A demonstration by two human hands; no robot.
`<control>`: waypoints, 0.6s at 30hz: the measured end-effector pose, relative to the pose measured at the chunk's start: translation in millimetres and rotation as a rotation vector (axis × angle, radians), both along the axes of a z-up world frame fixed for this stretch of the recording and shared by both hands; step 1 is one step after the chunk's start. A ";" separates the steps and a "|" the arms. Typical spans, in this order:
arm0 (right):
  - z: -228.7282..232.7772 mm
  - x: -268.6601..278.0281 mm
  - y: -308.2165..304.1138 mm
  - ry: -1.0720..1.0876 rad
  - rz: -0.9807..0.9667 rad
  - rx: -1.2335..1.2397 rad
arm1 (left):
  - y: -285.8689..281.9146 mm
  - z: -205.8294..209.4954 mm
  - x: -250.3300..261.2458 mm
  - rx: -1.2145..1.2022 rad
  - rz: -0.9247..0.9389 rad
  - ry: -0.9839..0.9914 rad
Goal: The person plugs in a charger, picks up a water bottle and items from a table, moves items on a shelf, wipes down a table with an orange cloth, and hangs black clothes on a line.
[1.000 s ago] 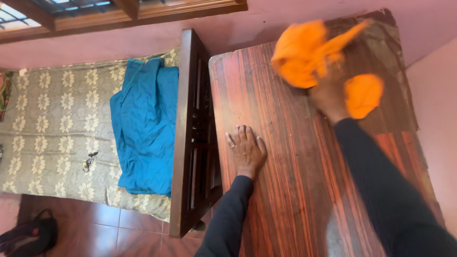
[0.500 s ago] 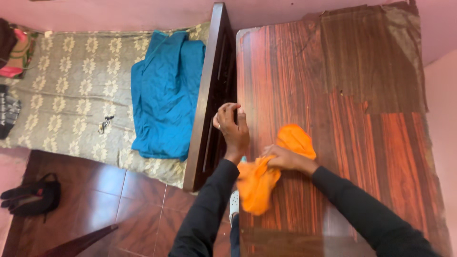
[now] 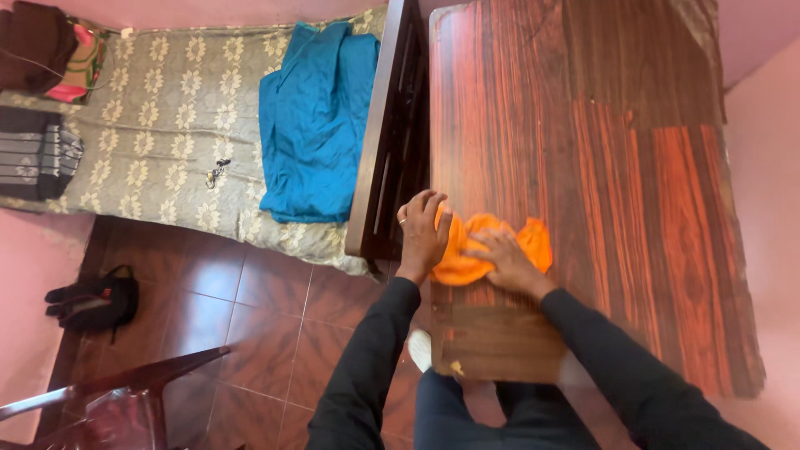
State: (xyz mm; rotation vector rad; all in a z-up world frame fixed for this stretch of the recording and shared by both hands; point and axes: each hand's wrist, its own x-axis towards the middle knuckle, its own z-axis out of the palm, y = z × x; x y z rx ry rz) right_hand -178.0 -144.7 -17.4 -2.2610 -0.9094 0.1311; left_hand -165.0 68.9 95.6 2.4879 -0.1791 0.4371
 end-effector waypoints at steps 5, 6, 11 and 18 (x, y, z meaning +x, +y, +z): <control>-37.4 -98.7 -34.6 0.144 0.025 0.041 | 10.1 2.7 -63.1 0.040 -0.097 0.084; -44.9 -116.7 -48.3 0.211 -0.001 0.051 | 10.9 5.0 -75.4 0.041 -0.133 0.125; -62.1 -181.4 -111.4 0.438 -0.651 0.336 | 20.1 16.8 -137.5 0.001 -0.253 0.223; -45.4 -200.5 -98.3 -0.176 -0.644 -0.043 | 16.4 8.5 -198.6 0.167 -0.422 0.281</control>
